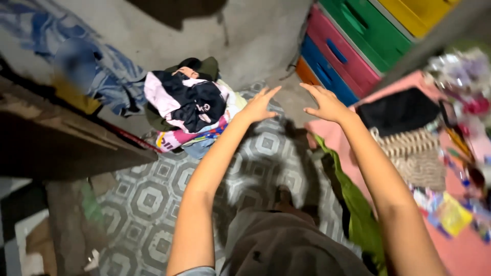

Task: Gathering and organizing clothes hangers, then tidying personal items, cosmetics, and flowers on storage units.

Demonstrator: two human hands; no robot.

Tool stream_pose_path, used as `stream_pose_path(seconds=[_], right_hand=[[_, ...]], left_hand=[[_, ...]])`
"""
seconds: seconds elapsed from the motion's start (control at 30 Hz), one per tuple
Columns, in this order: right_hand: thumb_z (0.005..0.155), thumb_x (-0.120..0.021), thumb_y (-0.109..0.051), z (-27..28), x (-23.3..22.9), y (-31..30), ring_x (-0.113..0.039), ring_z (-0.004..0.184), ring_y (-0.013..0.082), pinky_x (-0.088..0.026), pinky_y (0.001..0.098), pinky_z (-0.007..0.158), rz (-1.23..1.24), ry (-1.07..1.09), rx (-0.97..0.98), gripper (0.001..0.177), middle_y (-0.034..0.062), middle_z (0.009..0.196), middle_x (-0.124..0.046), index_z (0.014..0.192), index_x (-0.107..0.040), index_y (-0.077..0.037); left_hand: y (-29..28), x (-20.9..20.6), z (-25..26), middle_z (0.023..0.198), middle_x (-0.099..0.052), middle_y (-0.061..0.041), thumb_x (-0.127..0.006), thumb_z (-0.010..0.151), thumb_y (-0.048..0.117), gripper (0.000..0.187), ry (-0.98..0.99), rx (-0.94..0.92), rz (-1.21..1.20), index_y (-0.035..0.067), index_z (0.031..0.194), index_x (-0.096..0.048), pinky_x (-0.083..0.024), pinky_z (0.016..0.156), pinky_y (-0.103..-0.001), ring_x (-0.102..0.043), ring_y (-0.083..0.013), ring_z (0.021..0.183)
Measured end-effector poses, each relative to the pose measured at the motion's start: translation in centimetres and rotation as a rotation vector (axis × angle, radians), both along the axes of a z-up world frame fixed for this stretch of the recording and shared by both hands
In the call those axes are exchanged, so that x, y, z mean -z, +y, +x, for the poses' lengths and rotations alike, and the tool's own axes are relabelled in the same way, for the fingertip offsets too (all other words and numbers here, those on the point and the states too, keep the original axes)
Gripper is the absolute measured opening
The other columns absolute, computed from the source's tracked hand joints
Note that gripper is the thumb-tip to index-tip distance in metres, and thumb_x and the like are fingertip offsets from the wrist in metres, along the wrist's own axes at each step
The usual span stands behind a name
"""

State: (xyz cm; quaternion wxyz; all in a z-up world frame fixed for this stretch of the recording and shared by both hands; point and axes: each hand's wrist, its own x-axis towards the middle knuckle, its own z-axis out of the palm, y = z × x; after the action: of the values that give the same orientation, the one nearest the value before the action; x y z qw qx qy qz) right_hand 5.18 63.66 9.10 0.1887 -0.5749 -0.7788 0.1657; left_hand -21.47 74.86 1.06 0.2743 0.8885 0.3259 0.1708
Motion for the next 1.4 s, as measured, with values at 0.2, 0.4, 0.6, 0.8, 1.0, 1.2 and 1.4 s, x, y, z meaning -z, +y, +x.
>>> stream_pose_path(seconds=[0.2,0.4,0.6,0.8,1.0,1.2,1.4], right_hand=[[0.082,-0.078,-0.028,1.6,0.2,8.4,-0.049,0.134,0.044,-0.04,0.0514,0.109,-0.027,-0.021,-0.143,0.087,0.0225,0.148,-0.051,0.158,-0.036,-0.021],[0.083,-0.077,-0.029,4.0,3.6,14.2,-0.05,0.135,0.0446,-0.042,0.0498,0.11,-0.001,0.084,-0.237,0.085,0.0247,0.149,-0.051,0.157,-0.037,-0.019],[0.084,-0.077,-0.032,7.4,6.2,18.0,-0.05,0.133,0.0464,-0.042,0.0517,0.109,0.003,0.07,-0.211,0.087,0.0251,0.146,-0.052,0.158,-0.035,-0.02],[0.082,-0.08,-0.03,13.1,10.0,19.8,-0.051,0.129,0.0475,-0.04,0.0519,0.108,-0.058,0.076,-0.031,0.089,0.025,0.14,-0.055,0.158,-0.034,-0.021],[0.078,-0.079,-0.029,20.2,12.3,18.4,-0.059,0.12,0.0444,-0.047,0.0531,0.1,0.057,-0.059,0.214,0.091,0.0223,0.133,-0.06,0.156,-0.034,-0.024],[0.079,-0.081,-0.026,23.9,10.9,15.5,-0.058,0.123,0.0445,-0.046,0.0552,0.099,-0.159,0.007,0.567,0.091,0.0241,0.134,-0.058,0.156,-0.034,-0.029],[0.078,-0.078,-0.03,25.3,12.8,8.8,-0.057,0.123,0.0474,-0.048,0.0541,0.104,-0.156,0.069,0.793,0.092,0.0265,0.141,-0.054,0.158,-0.033,-0.03]], left_hand=[[4.3,-0.4,-0.4,0.156,-0.035,-0.031,-0.086,0.076,0.031,0.103,0.059,-0.168,-0.027,0.029,0.161,-0.028,-0.042,0.111,-0.051,-0.043,-0.0486,0.14],[6.5,0.8,0.7,0.155,-0.037,-0.031,-0.086,0.076,0.032,0.101,0.065,-0.204,-0.01,0.028,0.159,-0.029,-0.041,0.112,-0.051,-0.044,-0.0488,0.139],[10.8,2.9,4.4,0.159,-0.036,-0.028,-0.086,0.072,0.032,0.104,0.029,-0.144,-0.028,0.029,0.159,-0.029,-0.041,0.113,-0.05,-0.042,-0.0473,0.142],[17.5,4.2,11.0,0.158,-0.024,-0.036,-0.089,0.075,0.032,0.11,0.105,0.007,-0.104,0.028,0.165,-0.025,-0.033,0.122,-0.05,-0.028,-0.0501,0.151],[25.4,5.8,19.8,0.155,-0.044,-0.027,-0.082,0.076,0.035,0.102,0.127,0.227,-0.078,0.029,0.163,-0.029,-0.042,0.115,-0.052,-0.044,-0.0485,0.141],[29.3,5.6,27.4,0.15,-0.041,-0.034,-0.089,0.076,0.034,0.102,-0.02,0.549,0.117,0.02,0.16,-0.032,-0.04,0.112,-0.054,-0.041,-0.0498,0.14],[28.0,8.7,35.3,0.153,-0.049,-0.025,-0.084,0.082,0.031,0.095,-0.093,0.819,0.047,0.02,0.16,-0.033,-0.037,0.113,-0.054,-0.038,-0.0489,0.146]])
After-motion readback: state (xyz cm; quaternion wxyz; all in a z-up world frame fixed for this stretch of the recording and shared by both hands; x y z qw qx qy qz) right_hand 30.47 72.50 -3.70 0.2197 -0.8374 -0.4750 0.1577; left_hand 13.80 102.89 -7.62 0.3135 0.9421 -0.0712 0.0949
